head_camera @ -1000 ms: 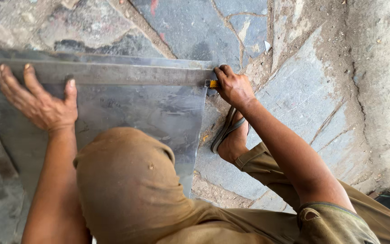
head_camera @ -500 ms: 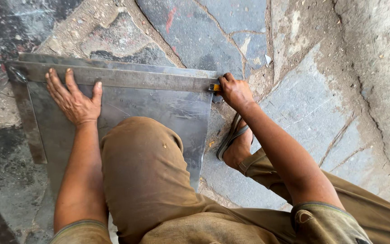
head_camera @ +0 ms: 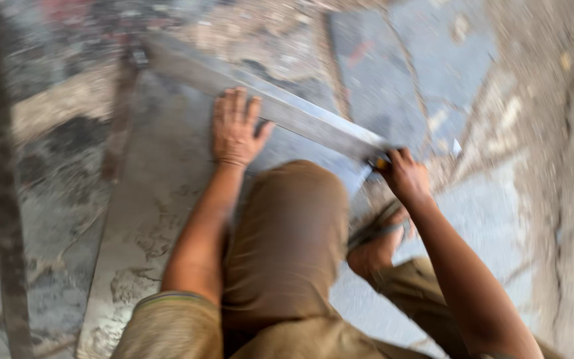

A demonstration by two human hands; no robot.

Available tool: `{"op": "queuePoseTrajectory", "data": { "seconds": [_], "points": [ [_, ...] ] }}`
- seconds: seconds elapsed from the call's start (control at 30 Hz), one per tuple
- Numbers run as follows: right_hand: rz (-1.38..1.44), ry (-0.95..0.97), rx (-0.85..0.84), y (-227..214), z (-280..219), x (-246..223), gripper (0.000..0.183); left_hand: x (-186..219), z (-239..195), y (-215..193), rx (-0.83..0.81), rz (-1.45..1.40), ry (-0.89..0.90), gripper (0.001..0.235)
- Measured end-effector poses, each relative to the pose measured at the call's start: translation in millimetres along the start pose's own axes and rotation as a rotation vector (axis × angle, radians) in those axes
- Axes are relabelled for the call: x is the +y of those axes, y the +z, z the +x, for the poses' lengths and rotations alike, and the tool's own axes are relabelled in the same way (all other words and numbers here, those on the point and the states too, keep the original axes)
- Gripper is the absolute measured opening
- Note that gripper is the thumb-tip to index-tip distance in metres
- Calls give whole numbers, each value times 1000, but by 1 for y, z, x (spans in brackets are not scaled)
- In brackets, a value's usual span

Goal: The person kneels on a stone floor and uses a metal ruler and a scoring tool to draw multiple parallel lines on a rectangular metal sheet. They repeatedly reposition the ruler and score the metal surface to create a grid pattern.

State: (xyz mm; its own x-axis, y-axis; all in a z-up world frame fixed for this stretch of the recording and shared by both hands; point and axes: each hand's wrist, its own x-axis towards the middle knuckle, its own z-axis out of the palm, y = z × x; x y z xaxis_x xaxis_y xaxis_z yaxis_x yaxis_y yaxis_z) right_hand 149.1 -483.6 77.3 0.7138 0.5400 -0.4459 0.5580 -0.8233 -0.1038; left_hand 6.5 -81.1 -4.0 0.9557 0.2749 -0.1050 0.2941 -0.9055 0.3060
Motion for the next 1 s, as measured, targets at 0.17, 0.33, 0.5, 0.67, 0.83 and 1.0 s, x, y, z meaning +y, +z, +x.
{"op": "queuePoseTrajectory", "data": {
  "seconds": [0.17, 0.33, 0.5, 0.67, 0.83, 1.0],
  "points": [
    [233, -154, 193, -43, 61, -28, 61, -1, 9, -8, -112, -7, -18, 75],
    [692, -133, -233, -79, 199, -138, 37, -1, 9, -14, -121, -17, -8, 72],
    [256, -632, -35, -91, 295, -303, 33, 0, 6, -19, -54, -22, -10, 67],
    [-210, -657, -271, -75, 328, -383, 48, -4, 5, -21, 54, -90, 9, 61],
    [-202, -729, -182, -54, 318, -364, 41, -3, 5, -10, 19, -82, 19, 65],
    [-36, -786, -100, -85, 189, -202, 68, -2, 6, 2, -115, -109, 0, 68]
  ]
}}
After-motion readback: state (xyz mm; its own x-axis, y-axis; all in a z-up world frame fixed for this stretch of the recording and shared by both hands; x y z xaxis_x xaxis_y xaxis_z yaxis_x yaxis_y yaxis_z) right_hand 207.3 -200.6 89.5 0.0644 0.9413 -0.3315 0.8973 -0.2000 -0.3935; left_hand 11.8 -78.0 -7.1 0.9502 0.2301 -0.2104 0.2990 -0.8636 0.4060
